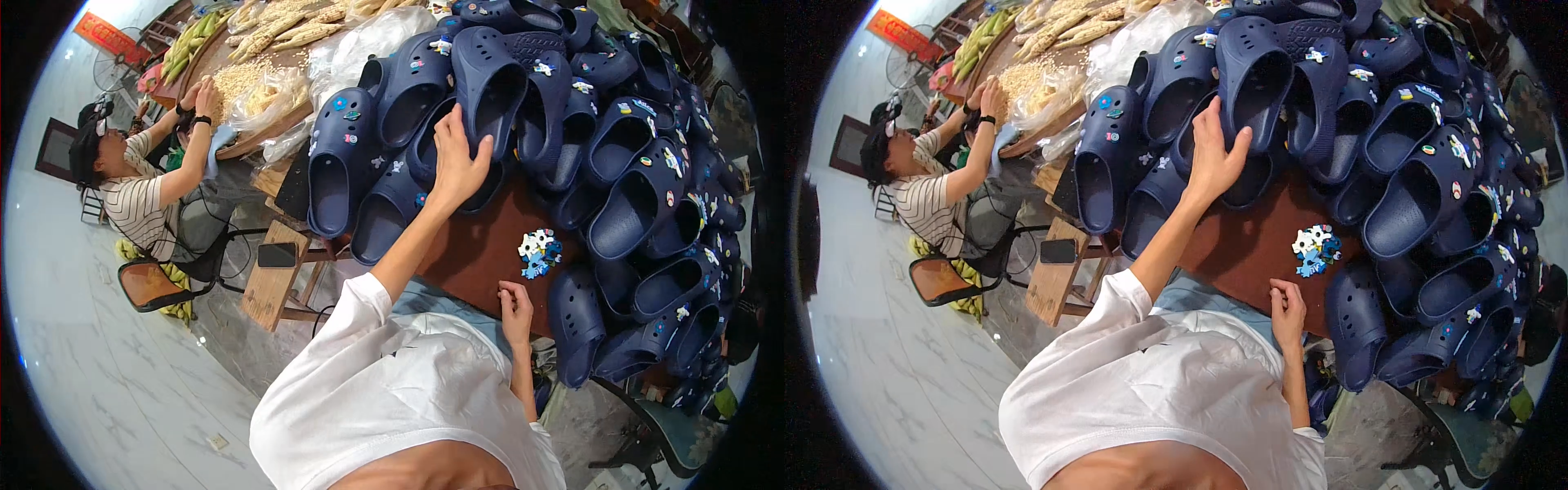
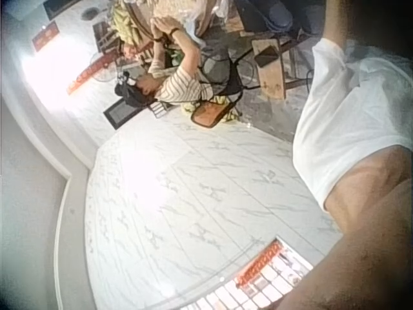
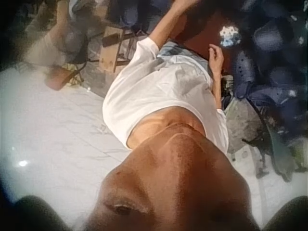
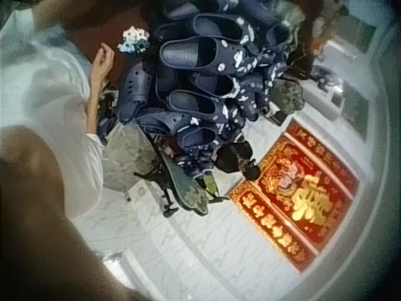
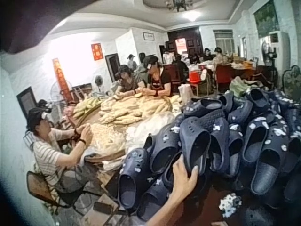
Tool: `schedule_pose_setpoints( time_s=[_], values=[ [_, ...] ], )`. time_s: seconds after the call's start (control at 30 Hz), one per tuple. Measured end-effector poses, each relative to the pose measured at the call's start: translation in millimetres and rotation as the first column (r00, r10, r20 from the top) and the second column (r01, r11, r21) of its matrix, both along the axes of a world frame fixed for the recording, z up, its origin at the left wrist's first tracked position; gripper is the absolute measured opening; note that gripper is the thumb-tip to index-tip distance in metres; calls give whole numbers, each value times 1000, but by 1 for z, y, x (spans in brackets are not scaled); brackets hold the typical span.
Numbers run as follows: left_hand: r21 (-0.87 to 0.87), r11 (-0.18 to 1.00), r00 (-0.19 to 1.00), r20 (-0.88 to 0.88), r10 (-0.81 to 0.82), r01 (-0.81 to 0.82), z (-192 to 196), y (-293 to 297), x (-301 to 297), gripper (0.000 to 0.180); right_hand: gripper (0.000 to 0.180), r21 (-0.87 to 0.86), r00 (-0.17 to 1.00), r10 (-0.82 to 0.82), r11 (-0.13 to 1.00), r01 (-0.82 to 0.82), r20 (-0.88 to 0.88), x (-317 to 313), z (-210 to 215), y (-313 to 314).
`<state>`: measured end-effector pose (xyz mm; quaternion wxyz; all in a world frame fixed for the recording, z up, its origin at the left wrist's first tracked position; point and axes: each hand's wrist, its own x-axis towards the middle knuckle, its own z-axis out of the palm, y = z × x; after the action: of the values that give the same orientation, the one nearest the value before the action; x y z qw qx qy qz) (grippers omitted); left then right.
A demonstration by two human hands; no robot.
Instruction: Manually attaching decorative charms to rubber clogs.
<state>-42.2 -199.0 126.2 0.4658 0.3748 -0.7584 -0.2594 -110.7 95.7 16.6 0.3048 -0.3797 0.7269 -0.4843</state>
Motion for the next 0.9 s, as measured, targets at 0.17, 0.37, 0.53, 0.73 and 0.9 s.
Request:
schedule_pose_setpoints(
  time_s=[0.17,0.37,0.53,0.73,0.9],
  values=[
    [-48,998,999,-19,-43,43,12,31,28,67,19,18,1000,-26,1000,26,-7,-1,-1,2],
    [-123,959,967,-29,253,-255,16,58,105,52,19,43,999,-25,999,26,-33,1,-5,5],
    [-72,847,849,5,529,-527,-17,43,151,51,17,48,998,-29,998,32,-59,-1,-9,4],
    [148,929,931,-94,353,-338,-39,-17,185,38,18,17,1000,9,1000,-8,-20,-3,-5,1],
    [13,916,905,-153,398,-401,-35,-22,180,26,20,-12,999,-45,999,45,-2,-3,-8,5]
  ],
)
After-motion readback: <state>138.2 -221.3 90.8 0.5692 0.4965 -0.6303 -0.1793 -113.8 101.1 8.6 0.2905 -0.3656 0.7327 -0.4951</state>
